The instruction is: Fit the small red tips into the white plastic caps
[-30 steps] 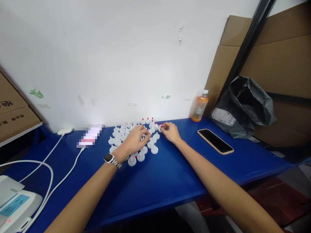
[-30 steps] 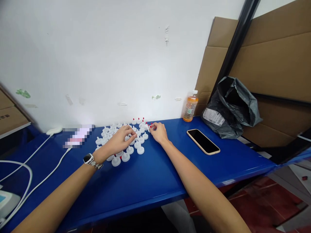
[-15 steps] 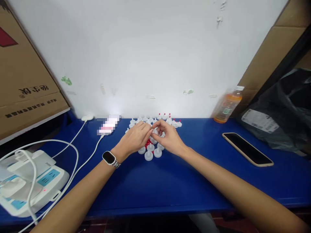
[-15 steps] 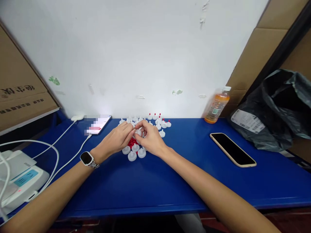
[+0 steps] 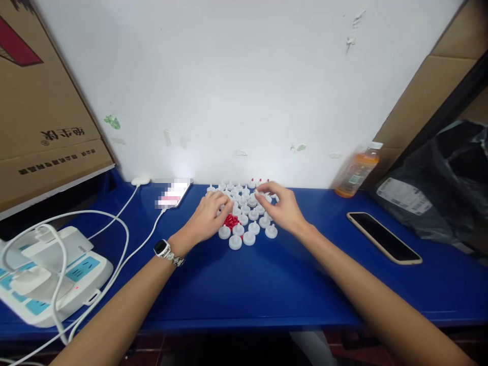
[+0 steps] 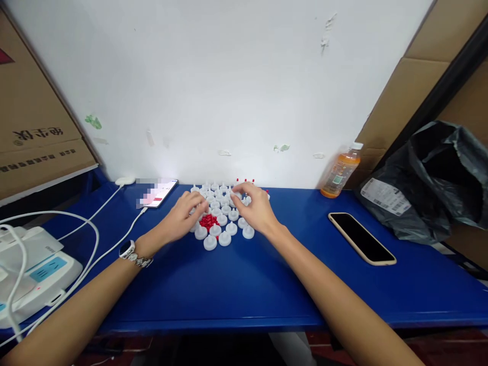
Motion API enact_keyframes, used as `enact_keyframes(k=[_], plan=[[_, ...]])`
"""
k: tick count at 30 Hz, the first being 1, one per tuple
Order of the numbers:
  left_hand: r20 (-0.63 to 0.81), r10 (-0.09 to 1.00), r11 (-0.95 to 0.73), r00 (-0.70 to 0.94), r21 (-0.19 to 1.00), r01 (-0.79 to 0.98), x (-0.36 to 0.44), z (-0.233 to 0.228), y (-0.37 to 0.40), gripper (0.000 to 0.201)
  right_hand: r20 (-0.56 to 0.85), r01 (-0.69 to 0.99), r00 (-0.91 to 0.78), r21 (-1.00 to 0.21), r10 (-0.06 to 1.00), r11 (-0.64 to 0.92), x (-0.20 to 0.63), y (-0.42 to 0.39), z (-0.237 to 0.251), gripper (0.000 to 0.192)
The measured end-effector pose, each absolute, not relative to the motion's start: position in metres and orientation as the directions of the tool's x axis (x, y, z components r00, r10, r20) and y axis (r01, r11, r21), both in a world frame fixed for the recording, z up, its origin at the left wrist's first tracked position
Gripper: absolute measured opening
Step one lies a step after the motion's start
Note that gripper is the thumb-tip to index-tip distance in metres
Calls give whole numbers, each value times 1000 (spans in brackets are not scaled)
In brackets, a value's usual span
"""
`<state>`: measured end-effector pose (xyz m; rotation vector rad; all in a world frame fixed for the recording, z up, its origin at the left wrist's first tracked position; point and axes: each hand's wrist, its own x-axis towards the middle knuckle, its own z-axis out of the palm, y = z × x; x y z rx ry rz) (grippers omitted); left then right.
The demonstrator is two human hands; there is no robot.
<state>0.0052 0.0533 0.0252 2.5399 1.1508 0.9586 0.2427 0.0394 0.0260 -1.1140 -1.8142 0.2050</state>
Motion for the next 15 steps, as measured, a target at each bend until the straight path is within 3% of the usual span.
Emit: enact_keyframes(k=[4, 8, 15], plan=[[388, 673, -738, 629, 299, 605, 2, 19, 54, 29, 495, 564, -210, -643, 843, 518, 245, 40, 22, 13], [439, 677, -731, 590, 307, 609, 2, 19, 55, 30, 467, 632, -268, -575, 843, 520, 243, 43, 16, 12], [444, 666, -743, 600, 323, 586, 2, 16, 57, 31, 314, 656, -322, -607, 893, 450, 245, 42, 16, 11]])
